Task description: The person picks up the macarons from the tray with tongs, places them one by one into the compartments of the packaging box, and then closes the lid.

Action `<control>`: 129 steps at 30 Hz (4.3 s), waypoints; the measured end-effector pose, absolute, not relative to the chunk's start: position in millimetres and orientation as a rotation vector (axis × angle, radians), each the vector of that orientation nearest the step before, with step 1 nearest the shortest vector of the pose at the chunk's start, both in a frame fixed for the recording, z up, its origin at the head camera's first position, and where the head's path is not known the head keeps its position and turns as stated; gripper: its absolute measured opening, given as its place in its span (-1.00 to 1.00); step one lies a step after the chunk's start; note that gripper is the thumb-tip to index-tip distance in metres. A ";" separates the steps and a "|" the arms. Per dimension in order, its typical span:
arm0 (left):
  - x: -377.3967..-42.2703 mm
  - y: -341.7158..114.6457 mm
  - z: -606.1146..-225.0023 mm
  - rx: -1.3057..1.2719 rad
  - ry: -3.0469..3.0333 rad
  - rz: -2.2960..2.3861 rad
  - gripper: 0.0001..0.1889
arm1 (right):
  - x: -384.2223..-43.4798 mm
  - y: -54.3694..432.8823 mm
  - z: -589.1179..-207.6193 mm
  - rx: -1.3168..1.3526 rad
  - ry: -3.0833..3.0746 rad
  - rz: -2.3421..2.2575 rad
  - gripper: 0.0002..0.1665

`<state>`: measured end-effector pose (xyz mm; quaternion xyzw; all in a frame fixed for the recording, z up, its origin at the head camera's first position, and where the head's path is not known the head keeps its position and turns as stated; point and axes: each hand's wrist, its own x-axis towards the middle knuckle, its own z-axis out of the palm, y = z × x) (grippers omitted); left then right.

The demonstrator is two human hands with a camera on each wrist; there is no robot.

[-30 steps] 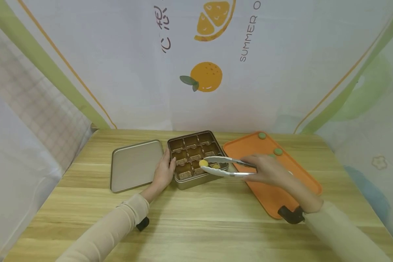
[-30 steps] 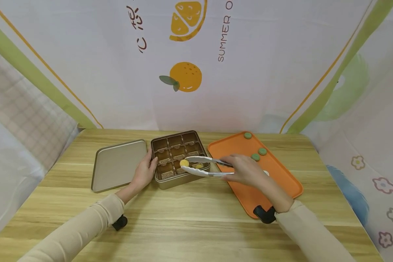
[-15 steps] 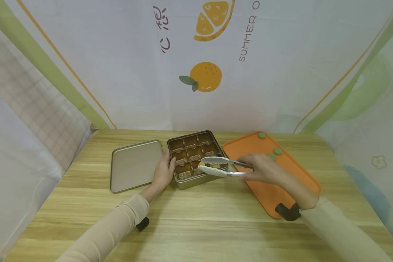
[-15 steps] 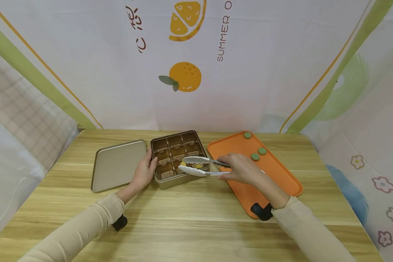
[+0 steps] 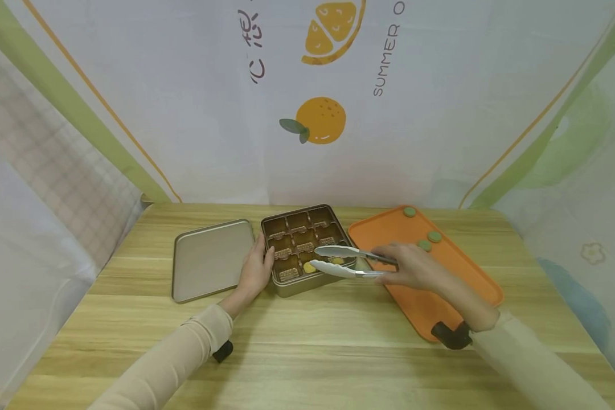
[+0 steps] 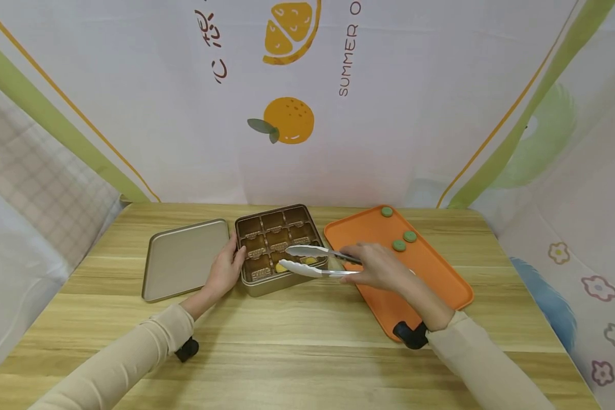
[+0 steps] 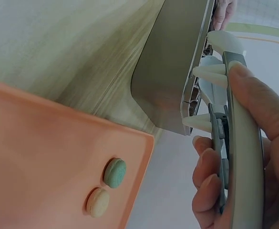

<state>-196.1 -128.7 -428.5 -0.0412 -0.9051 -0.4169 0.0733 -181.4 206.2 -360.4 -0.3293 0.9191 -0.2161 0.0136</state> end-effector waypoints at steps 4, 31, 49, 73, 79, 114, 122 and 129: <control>-196.6 -128.8 -428.6 -0.117 -2.716 -1.249 -0.41 | -178.0 209.2 -361.1 -1.033 2.890 -0.668 -0.37; -195.8 -128.8 -429.3 -0.124 -2.716 -1.240 -0.41 | -139.4 310.9 -372.4 -0.708 3.041 -0.832 -0.44; -194.4 -129.2 -429.5 -0.106 -2.718 -1.240 -0.43 | -136.1 340.1 -386.3 -0.435 3.025 -0.626 -0.17; -194.6 -128.1 -428.6 -0.104 -2.723 -1.216 -0.42 | -147.3 335.7 -392.5 -0.436 3.040 -0.630 -0.29; -194.3 -128.3 -429.2 -0.101 -2.726 -1.216 -0.42 | -147.6 336.2 -394.9 -0.450 3.051 -0.635 -0.40; -195.0 -128.8 -428.5 -0.105 -2.724 -1.224 -0.42 | -147.8 320.6 -377.0 -0.548 3.067 -0.676 -0.47; -195.7 -128.2 -430.1 -0.108 -2.723 -1.230 -0.42 | -147.6 290.7 -362.1 -0.679 3.057 -0.715 -0.39; -194.8 -128.0 -428.7 -0.109 -2.726 -1.227 -0.42 | -151.4 260.6 -358.3 -0.841 3.047 -0.722 -0.41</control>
